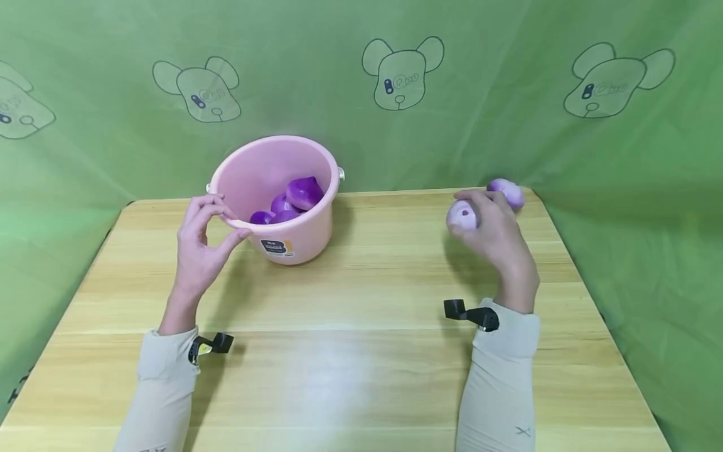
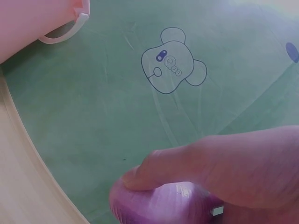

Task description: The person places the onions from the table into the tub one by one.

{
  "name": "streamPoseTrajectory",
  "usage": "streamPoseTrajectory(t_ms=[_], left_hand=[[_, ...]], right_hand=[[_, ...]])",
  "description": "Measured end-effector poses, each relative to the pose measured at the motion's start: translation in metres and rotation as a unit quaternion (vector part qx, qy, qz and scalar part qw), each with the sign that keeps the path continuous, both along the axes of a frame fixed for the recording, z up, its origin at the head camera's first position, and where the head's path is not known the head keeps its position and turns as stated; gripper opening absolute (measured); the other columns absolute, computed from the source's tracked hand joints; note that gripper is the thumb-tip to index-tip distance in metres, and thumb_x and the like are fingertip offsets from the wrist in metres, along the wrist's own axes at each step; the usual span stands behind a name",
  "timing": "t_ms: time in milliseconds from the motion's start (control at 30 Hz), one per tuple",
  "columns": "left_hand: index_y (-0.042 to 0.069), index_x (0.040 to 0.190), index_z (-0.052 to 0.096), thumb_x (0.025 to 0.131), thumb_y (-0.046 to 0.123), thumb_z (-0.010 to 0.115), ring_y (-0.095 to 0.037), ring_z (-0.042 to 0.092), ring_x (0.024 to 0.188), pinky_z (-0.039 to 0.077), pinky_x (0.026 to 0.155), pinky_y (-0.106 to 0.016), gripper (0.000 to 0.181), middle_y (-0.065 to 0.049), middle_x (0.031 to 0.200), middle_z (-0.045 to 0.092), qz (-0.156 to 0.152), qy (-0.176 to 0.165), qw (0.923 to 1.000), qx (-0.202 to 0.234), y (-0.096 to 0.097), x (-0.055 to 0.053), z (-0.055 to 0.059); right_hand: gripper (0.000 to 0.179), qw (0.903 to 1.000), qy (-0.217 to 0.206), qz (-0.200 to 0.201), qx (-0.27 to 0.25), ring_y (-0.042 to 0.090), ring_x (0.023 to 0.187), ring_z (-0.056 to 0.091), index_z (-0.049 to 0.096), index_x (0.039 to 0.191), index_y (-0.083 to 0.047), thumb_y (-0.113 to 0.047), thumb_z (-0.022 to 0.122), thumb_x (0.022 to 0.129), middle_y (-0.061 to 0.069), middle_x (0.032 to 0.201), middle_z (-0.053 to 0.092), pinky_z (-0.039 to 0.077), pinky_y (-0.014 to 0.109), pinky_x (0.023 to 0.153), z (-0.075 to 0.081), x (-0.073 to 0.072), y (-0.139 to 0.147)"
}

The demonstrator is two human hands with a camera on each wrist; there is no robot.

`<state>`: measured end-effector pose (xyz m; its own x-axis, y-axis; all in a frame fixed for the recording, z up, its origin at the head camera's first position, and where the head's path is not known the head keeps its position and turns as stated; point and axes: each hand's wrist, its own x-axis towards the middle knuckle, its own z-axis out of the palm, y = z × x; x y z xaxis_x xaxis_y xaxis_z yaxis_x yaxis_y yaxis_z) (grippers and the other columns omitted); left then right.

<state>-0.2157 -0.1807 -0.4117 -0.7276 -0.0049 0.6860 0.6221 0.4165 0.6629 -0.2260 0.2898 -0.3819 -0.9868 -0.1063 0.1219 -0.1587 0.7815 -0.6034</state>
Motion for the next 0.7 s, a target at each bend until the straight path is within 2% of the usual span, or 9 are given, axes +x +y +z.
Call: streamPoseTrajectory(t_ms=[167, 300, 433, 567, 700], left_hand=[[-0.007, 0.098, 0.068, 0.07, -0.004, 0.09, -0.034, 0.054, 0.115, 0.03, 0.122, -0.047, 0.037, -0.023, 0.116, 0.059, 0.004, -0.003, 1.0, -0.003, -0.003, -0.004, -0.004], [-0.006, 0.098, 0.068, 0.07, -0.002, 0.09, -0.036, 0.054, 0.116, 0.029, 0.122, -0.047, 0.036, -0.023, 0.115, 0.06, 0.001, -0.001, 1.0, -0.003, -0.002, -0.003, -0.003], [-0.01, 0.098, 0.066, 0.071, -0.006, 0.088, -0.046, 0.052, 0.116, 0.028, 0.122, -0.049, 0.034, -0.027, 0.115, 0.058, -0.001, 0.001, 1.0, 0.0, 0.004, 0.005, 0.005], [-0.011, 0.098, 0.065, 0.072, -0.008, 0.086, -0.046, 0.052, 0.116, 0.028, 0.122, -0.049, 0.033, -0.029, 0.114, 0.057, -0.004, 0.0, 1.0, 0.001, 0.008, 0.011, 0.014], [-0.008, 0.098, 0.067, 0.071, -0.006, 0.088, -0.042, 0.053, 0.117, 0.029, 0.122, -0.048, 0.034, -0.025, 0.115, 0.059, -0.003, -0.003, 1.0, 0.001, 0.003, 0.005, 0.005]], right_hand=[[0.056, 1.0, 0.0, 0.008, 0.002, 0.047, 0.119, 0.042, 0.054, 0.142, -0.002, -0.01, 0.075, 0.091, 0.033, 0.136, 0.047, 0.039, 0.058, 0.086, 0.003, 0.001, -0.003], [0.056, 0.9999, -0.002, 0.01, -0.005, 0.048, 0.116, 0.045, 0.054, 0.141, -0.002, -0.008, 0.076, 0.09, 0.034, 0.141, 0.042, 0.041, 0.06, 0.087, 0.004, 0.002, -0.007], [0.057, 0.9999, 0.006, 0.014, -0.006, 0.047, 0.114, 0.046, 0.055, 0.141, -0.002, -0.007, 0.077, 0.089, 0.032, 0.141, 0.043, 0.041, 0.06, 0.088, 0.005, 0.004, -0.01], [0.057, 0.9995, 0.022, 0.021, -0.006, 0.045, 0.114, 0.047, 0.056, 0.139, -0.001, -0.006, 0.078, 0.087, 0.029, 0.136, 0.048, 0.041, 0.059, 0.087, 0.006, 0.005, -0.012], [0.056, 0.9989, 0.035, 0.03, -0.002, 0.044, 0.111, 0.048, 0.057, 0.139, -0.001, -0.008, 0.078, 0.087, 0.028, 0.132, 0.052, 0.04, 0.057, 0.086, 0.008, 0.005, -0.014]])
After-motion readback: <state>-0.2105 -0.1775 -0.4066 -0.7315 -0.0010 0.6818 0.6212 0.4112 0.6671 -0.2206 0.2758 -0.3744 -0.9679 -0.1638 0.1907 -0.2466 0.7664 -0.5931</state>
